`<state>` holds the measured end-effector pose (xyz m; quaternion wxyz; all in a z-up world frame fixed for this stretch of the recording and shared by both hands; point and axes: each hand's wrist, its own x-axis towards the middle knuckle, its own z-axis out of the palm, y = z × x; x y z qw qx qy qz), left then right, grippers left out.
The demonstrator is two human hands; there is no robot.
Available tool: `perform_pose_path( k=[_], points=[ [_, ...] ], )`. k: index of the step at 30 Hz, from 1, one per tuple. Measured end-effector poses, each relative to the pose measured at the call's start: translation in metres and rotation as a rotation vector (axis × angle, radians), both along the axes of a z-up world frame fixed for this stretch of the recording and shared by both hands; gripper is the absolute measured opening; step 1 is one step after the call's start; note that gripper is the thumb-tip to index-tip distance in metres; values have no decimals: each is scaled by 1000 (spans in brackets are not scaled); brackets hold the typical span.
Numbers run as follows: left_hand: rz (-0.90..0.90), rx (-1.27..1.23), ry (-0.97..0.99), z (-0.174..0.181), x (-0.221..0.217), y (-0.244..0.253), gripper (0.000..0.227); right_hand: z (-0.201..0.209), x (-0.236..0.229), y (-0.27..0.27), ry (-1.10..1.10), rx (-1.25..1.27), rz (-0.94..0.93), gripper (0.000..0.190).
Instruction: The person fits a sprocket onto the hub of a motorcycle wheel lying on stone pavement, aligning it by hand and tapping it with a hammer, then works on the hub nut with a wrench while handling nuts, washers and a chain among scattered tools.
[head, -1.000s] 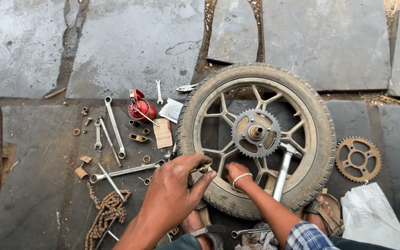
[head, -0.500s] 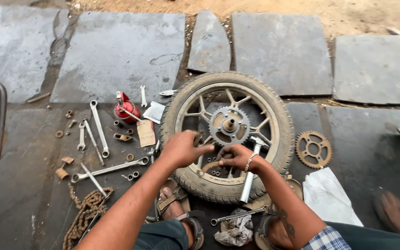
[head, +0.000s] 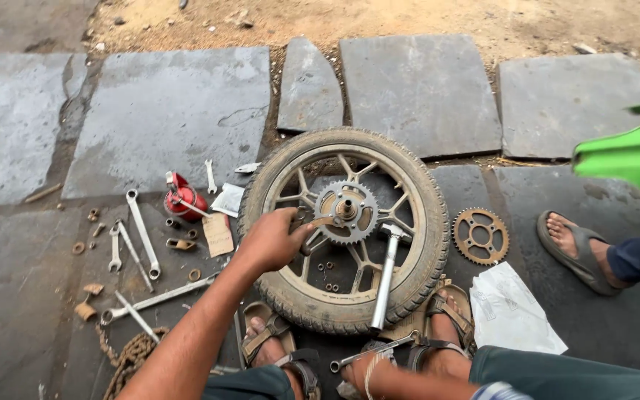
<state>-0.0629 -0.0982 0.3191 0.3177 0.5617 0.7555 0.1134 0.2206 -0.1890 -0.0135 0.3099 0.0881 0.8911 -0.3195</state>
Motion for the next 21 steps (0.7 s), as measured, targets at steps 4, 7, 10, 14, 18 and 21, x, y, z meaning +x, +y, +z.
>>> perform_pose_path(
  k=[4, 7, 10, 14, 18, 21],
  points=[
    [88, 1, -96, -6, 5, 3, 38, -120, 49, -39, -3, -2, -149, 47],
    [107, 64, -119, -20, 4, -3, 39, -104, 37, 5, -19, -21, -249, 43],
    [107, 94, -103, -22, 6, 6, 37, 57, -21, 77, -19, -54, -510, 44],
    [146, 101, -92, -17, 11, 5, 28, 221, -56, 142, 543, 42, -994, 35],
    [152, -18, -245, 9, 38, -3, 20, 301, -56, 129, 1000, 332, -957, 32],
    [165, 83, -324, 26, 56, -18, 21, 301, -56, 120, 1332, 674, -755, 32]
  ],
)
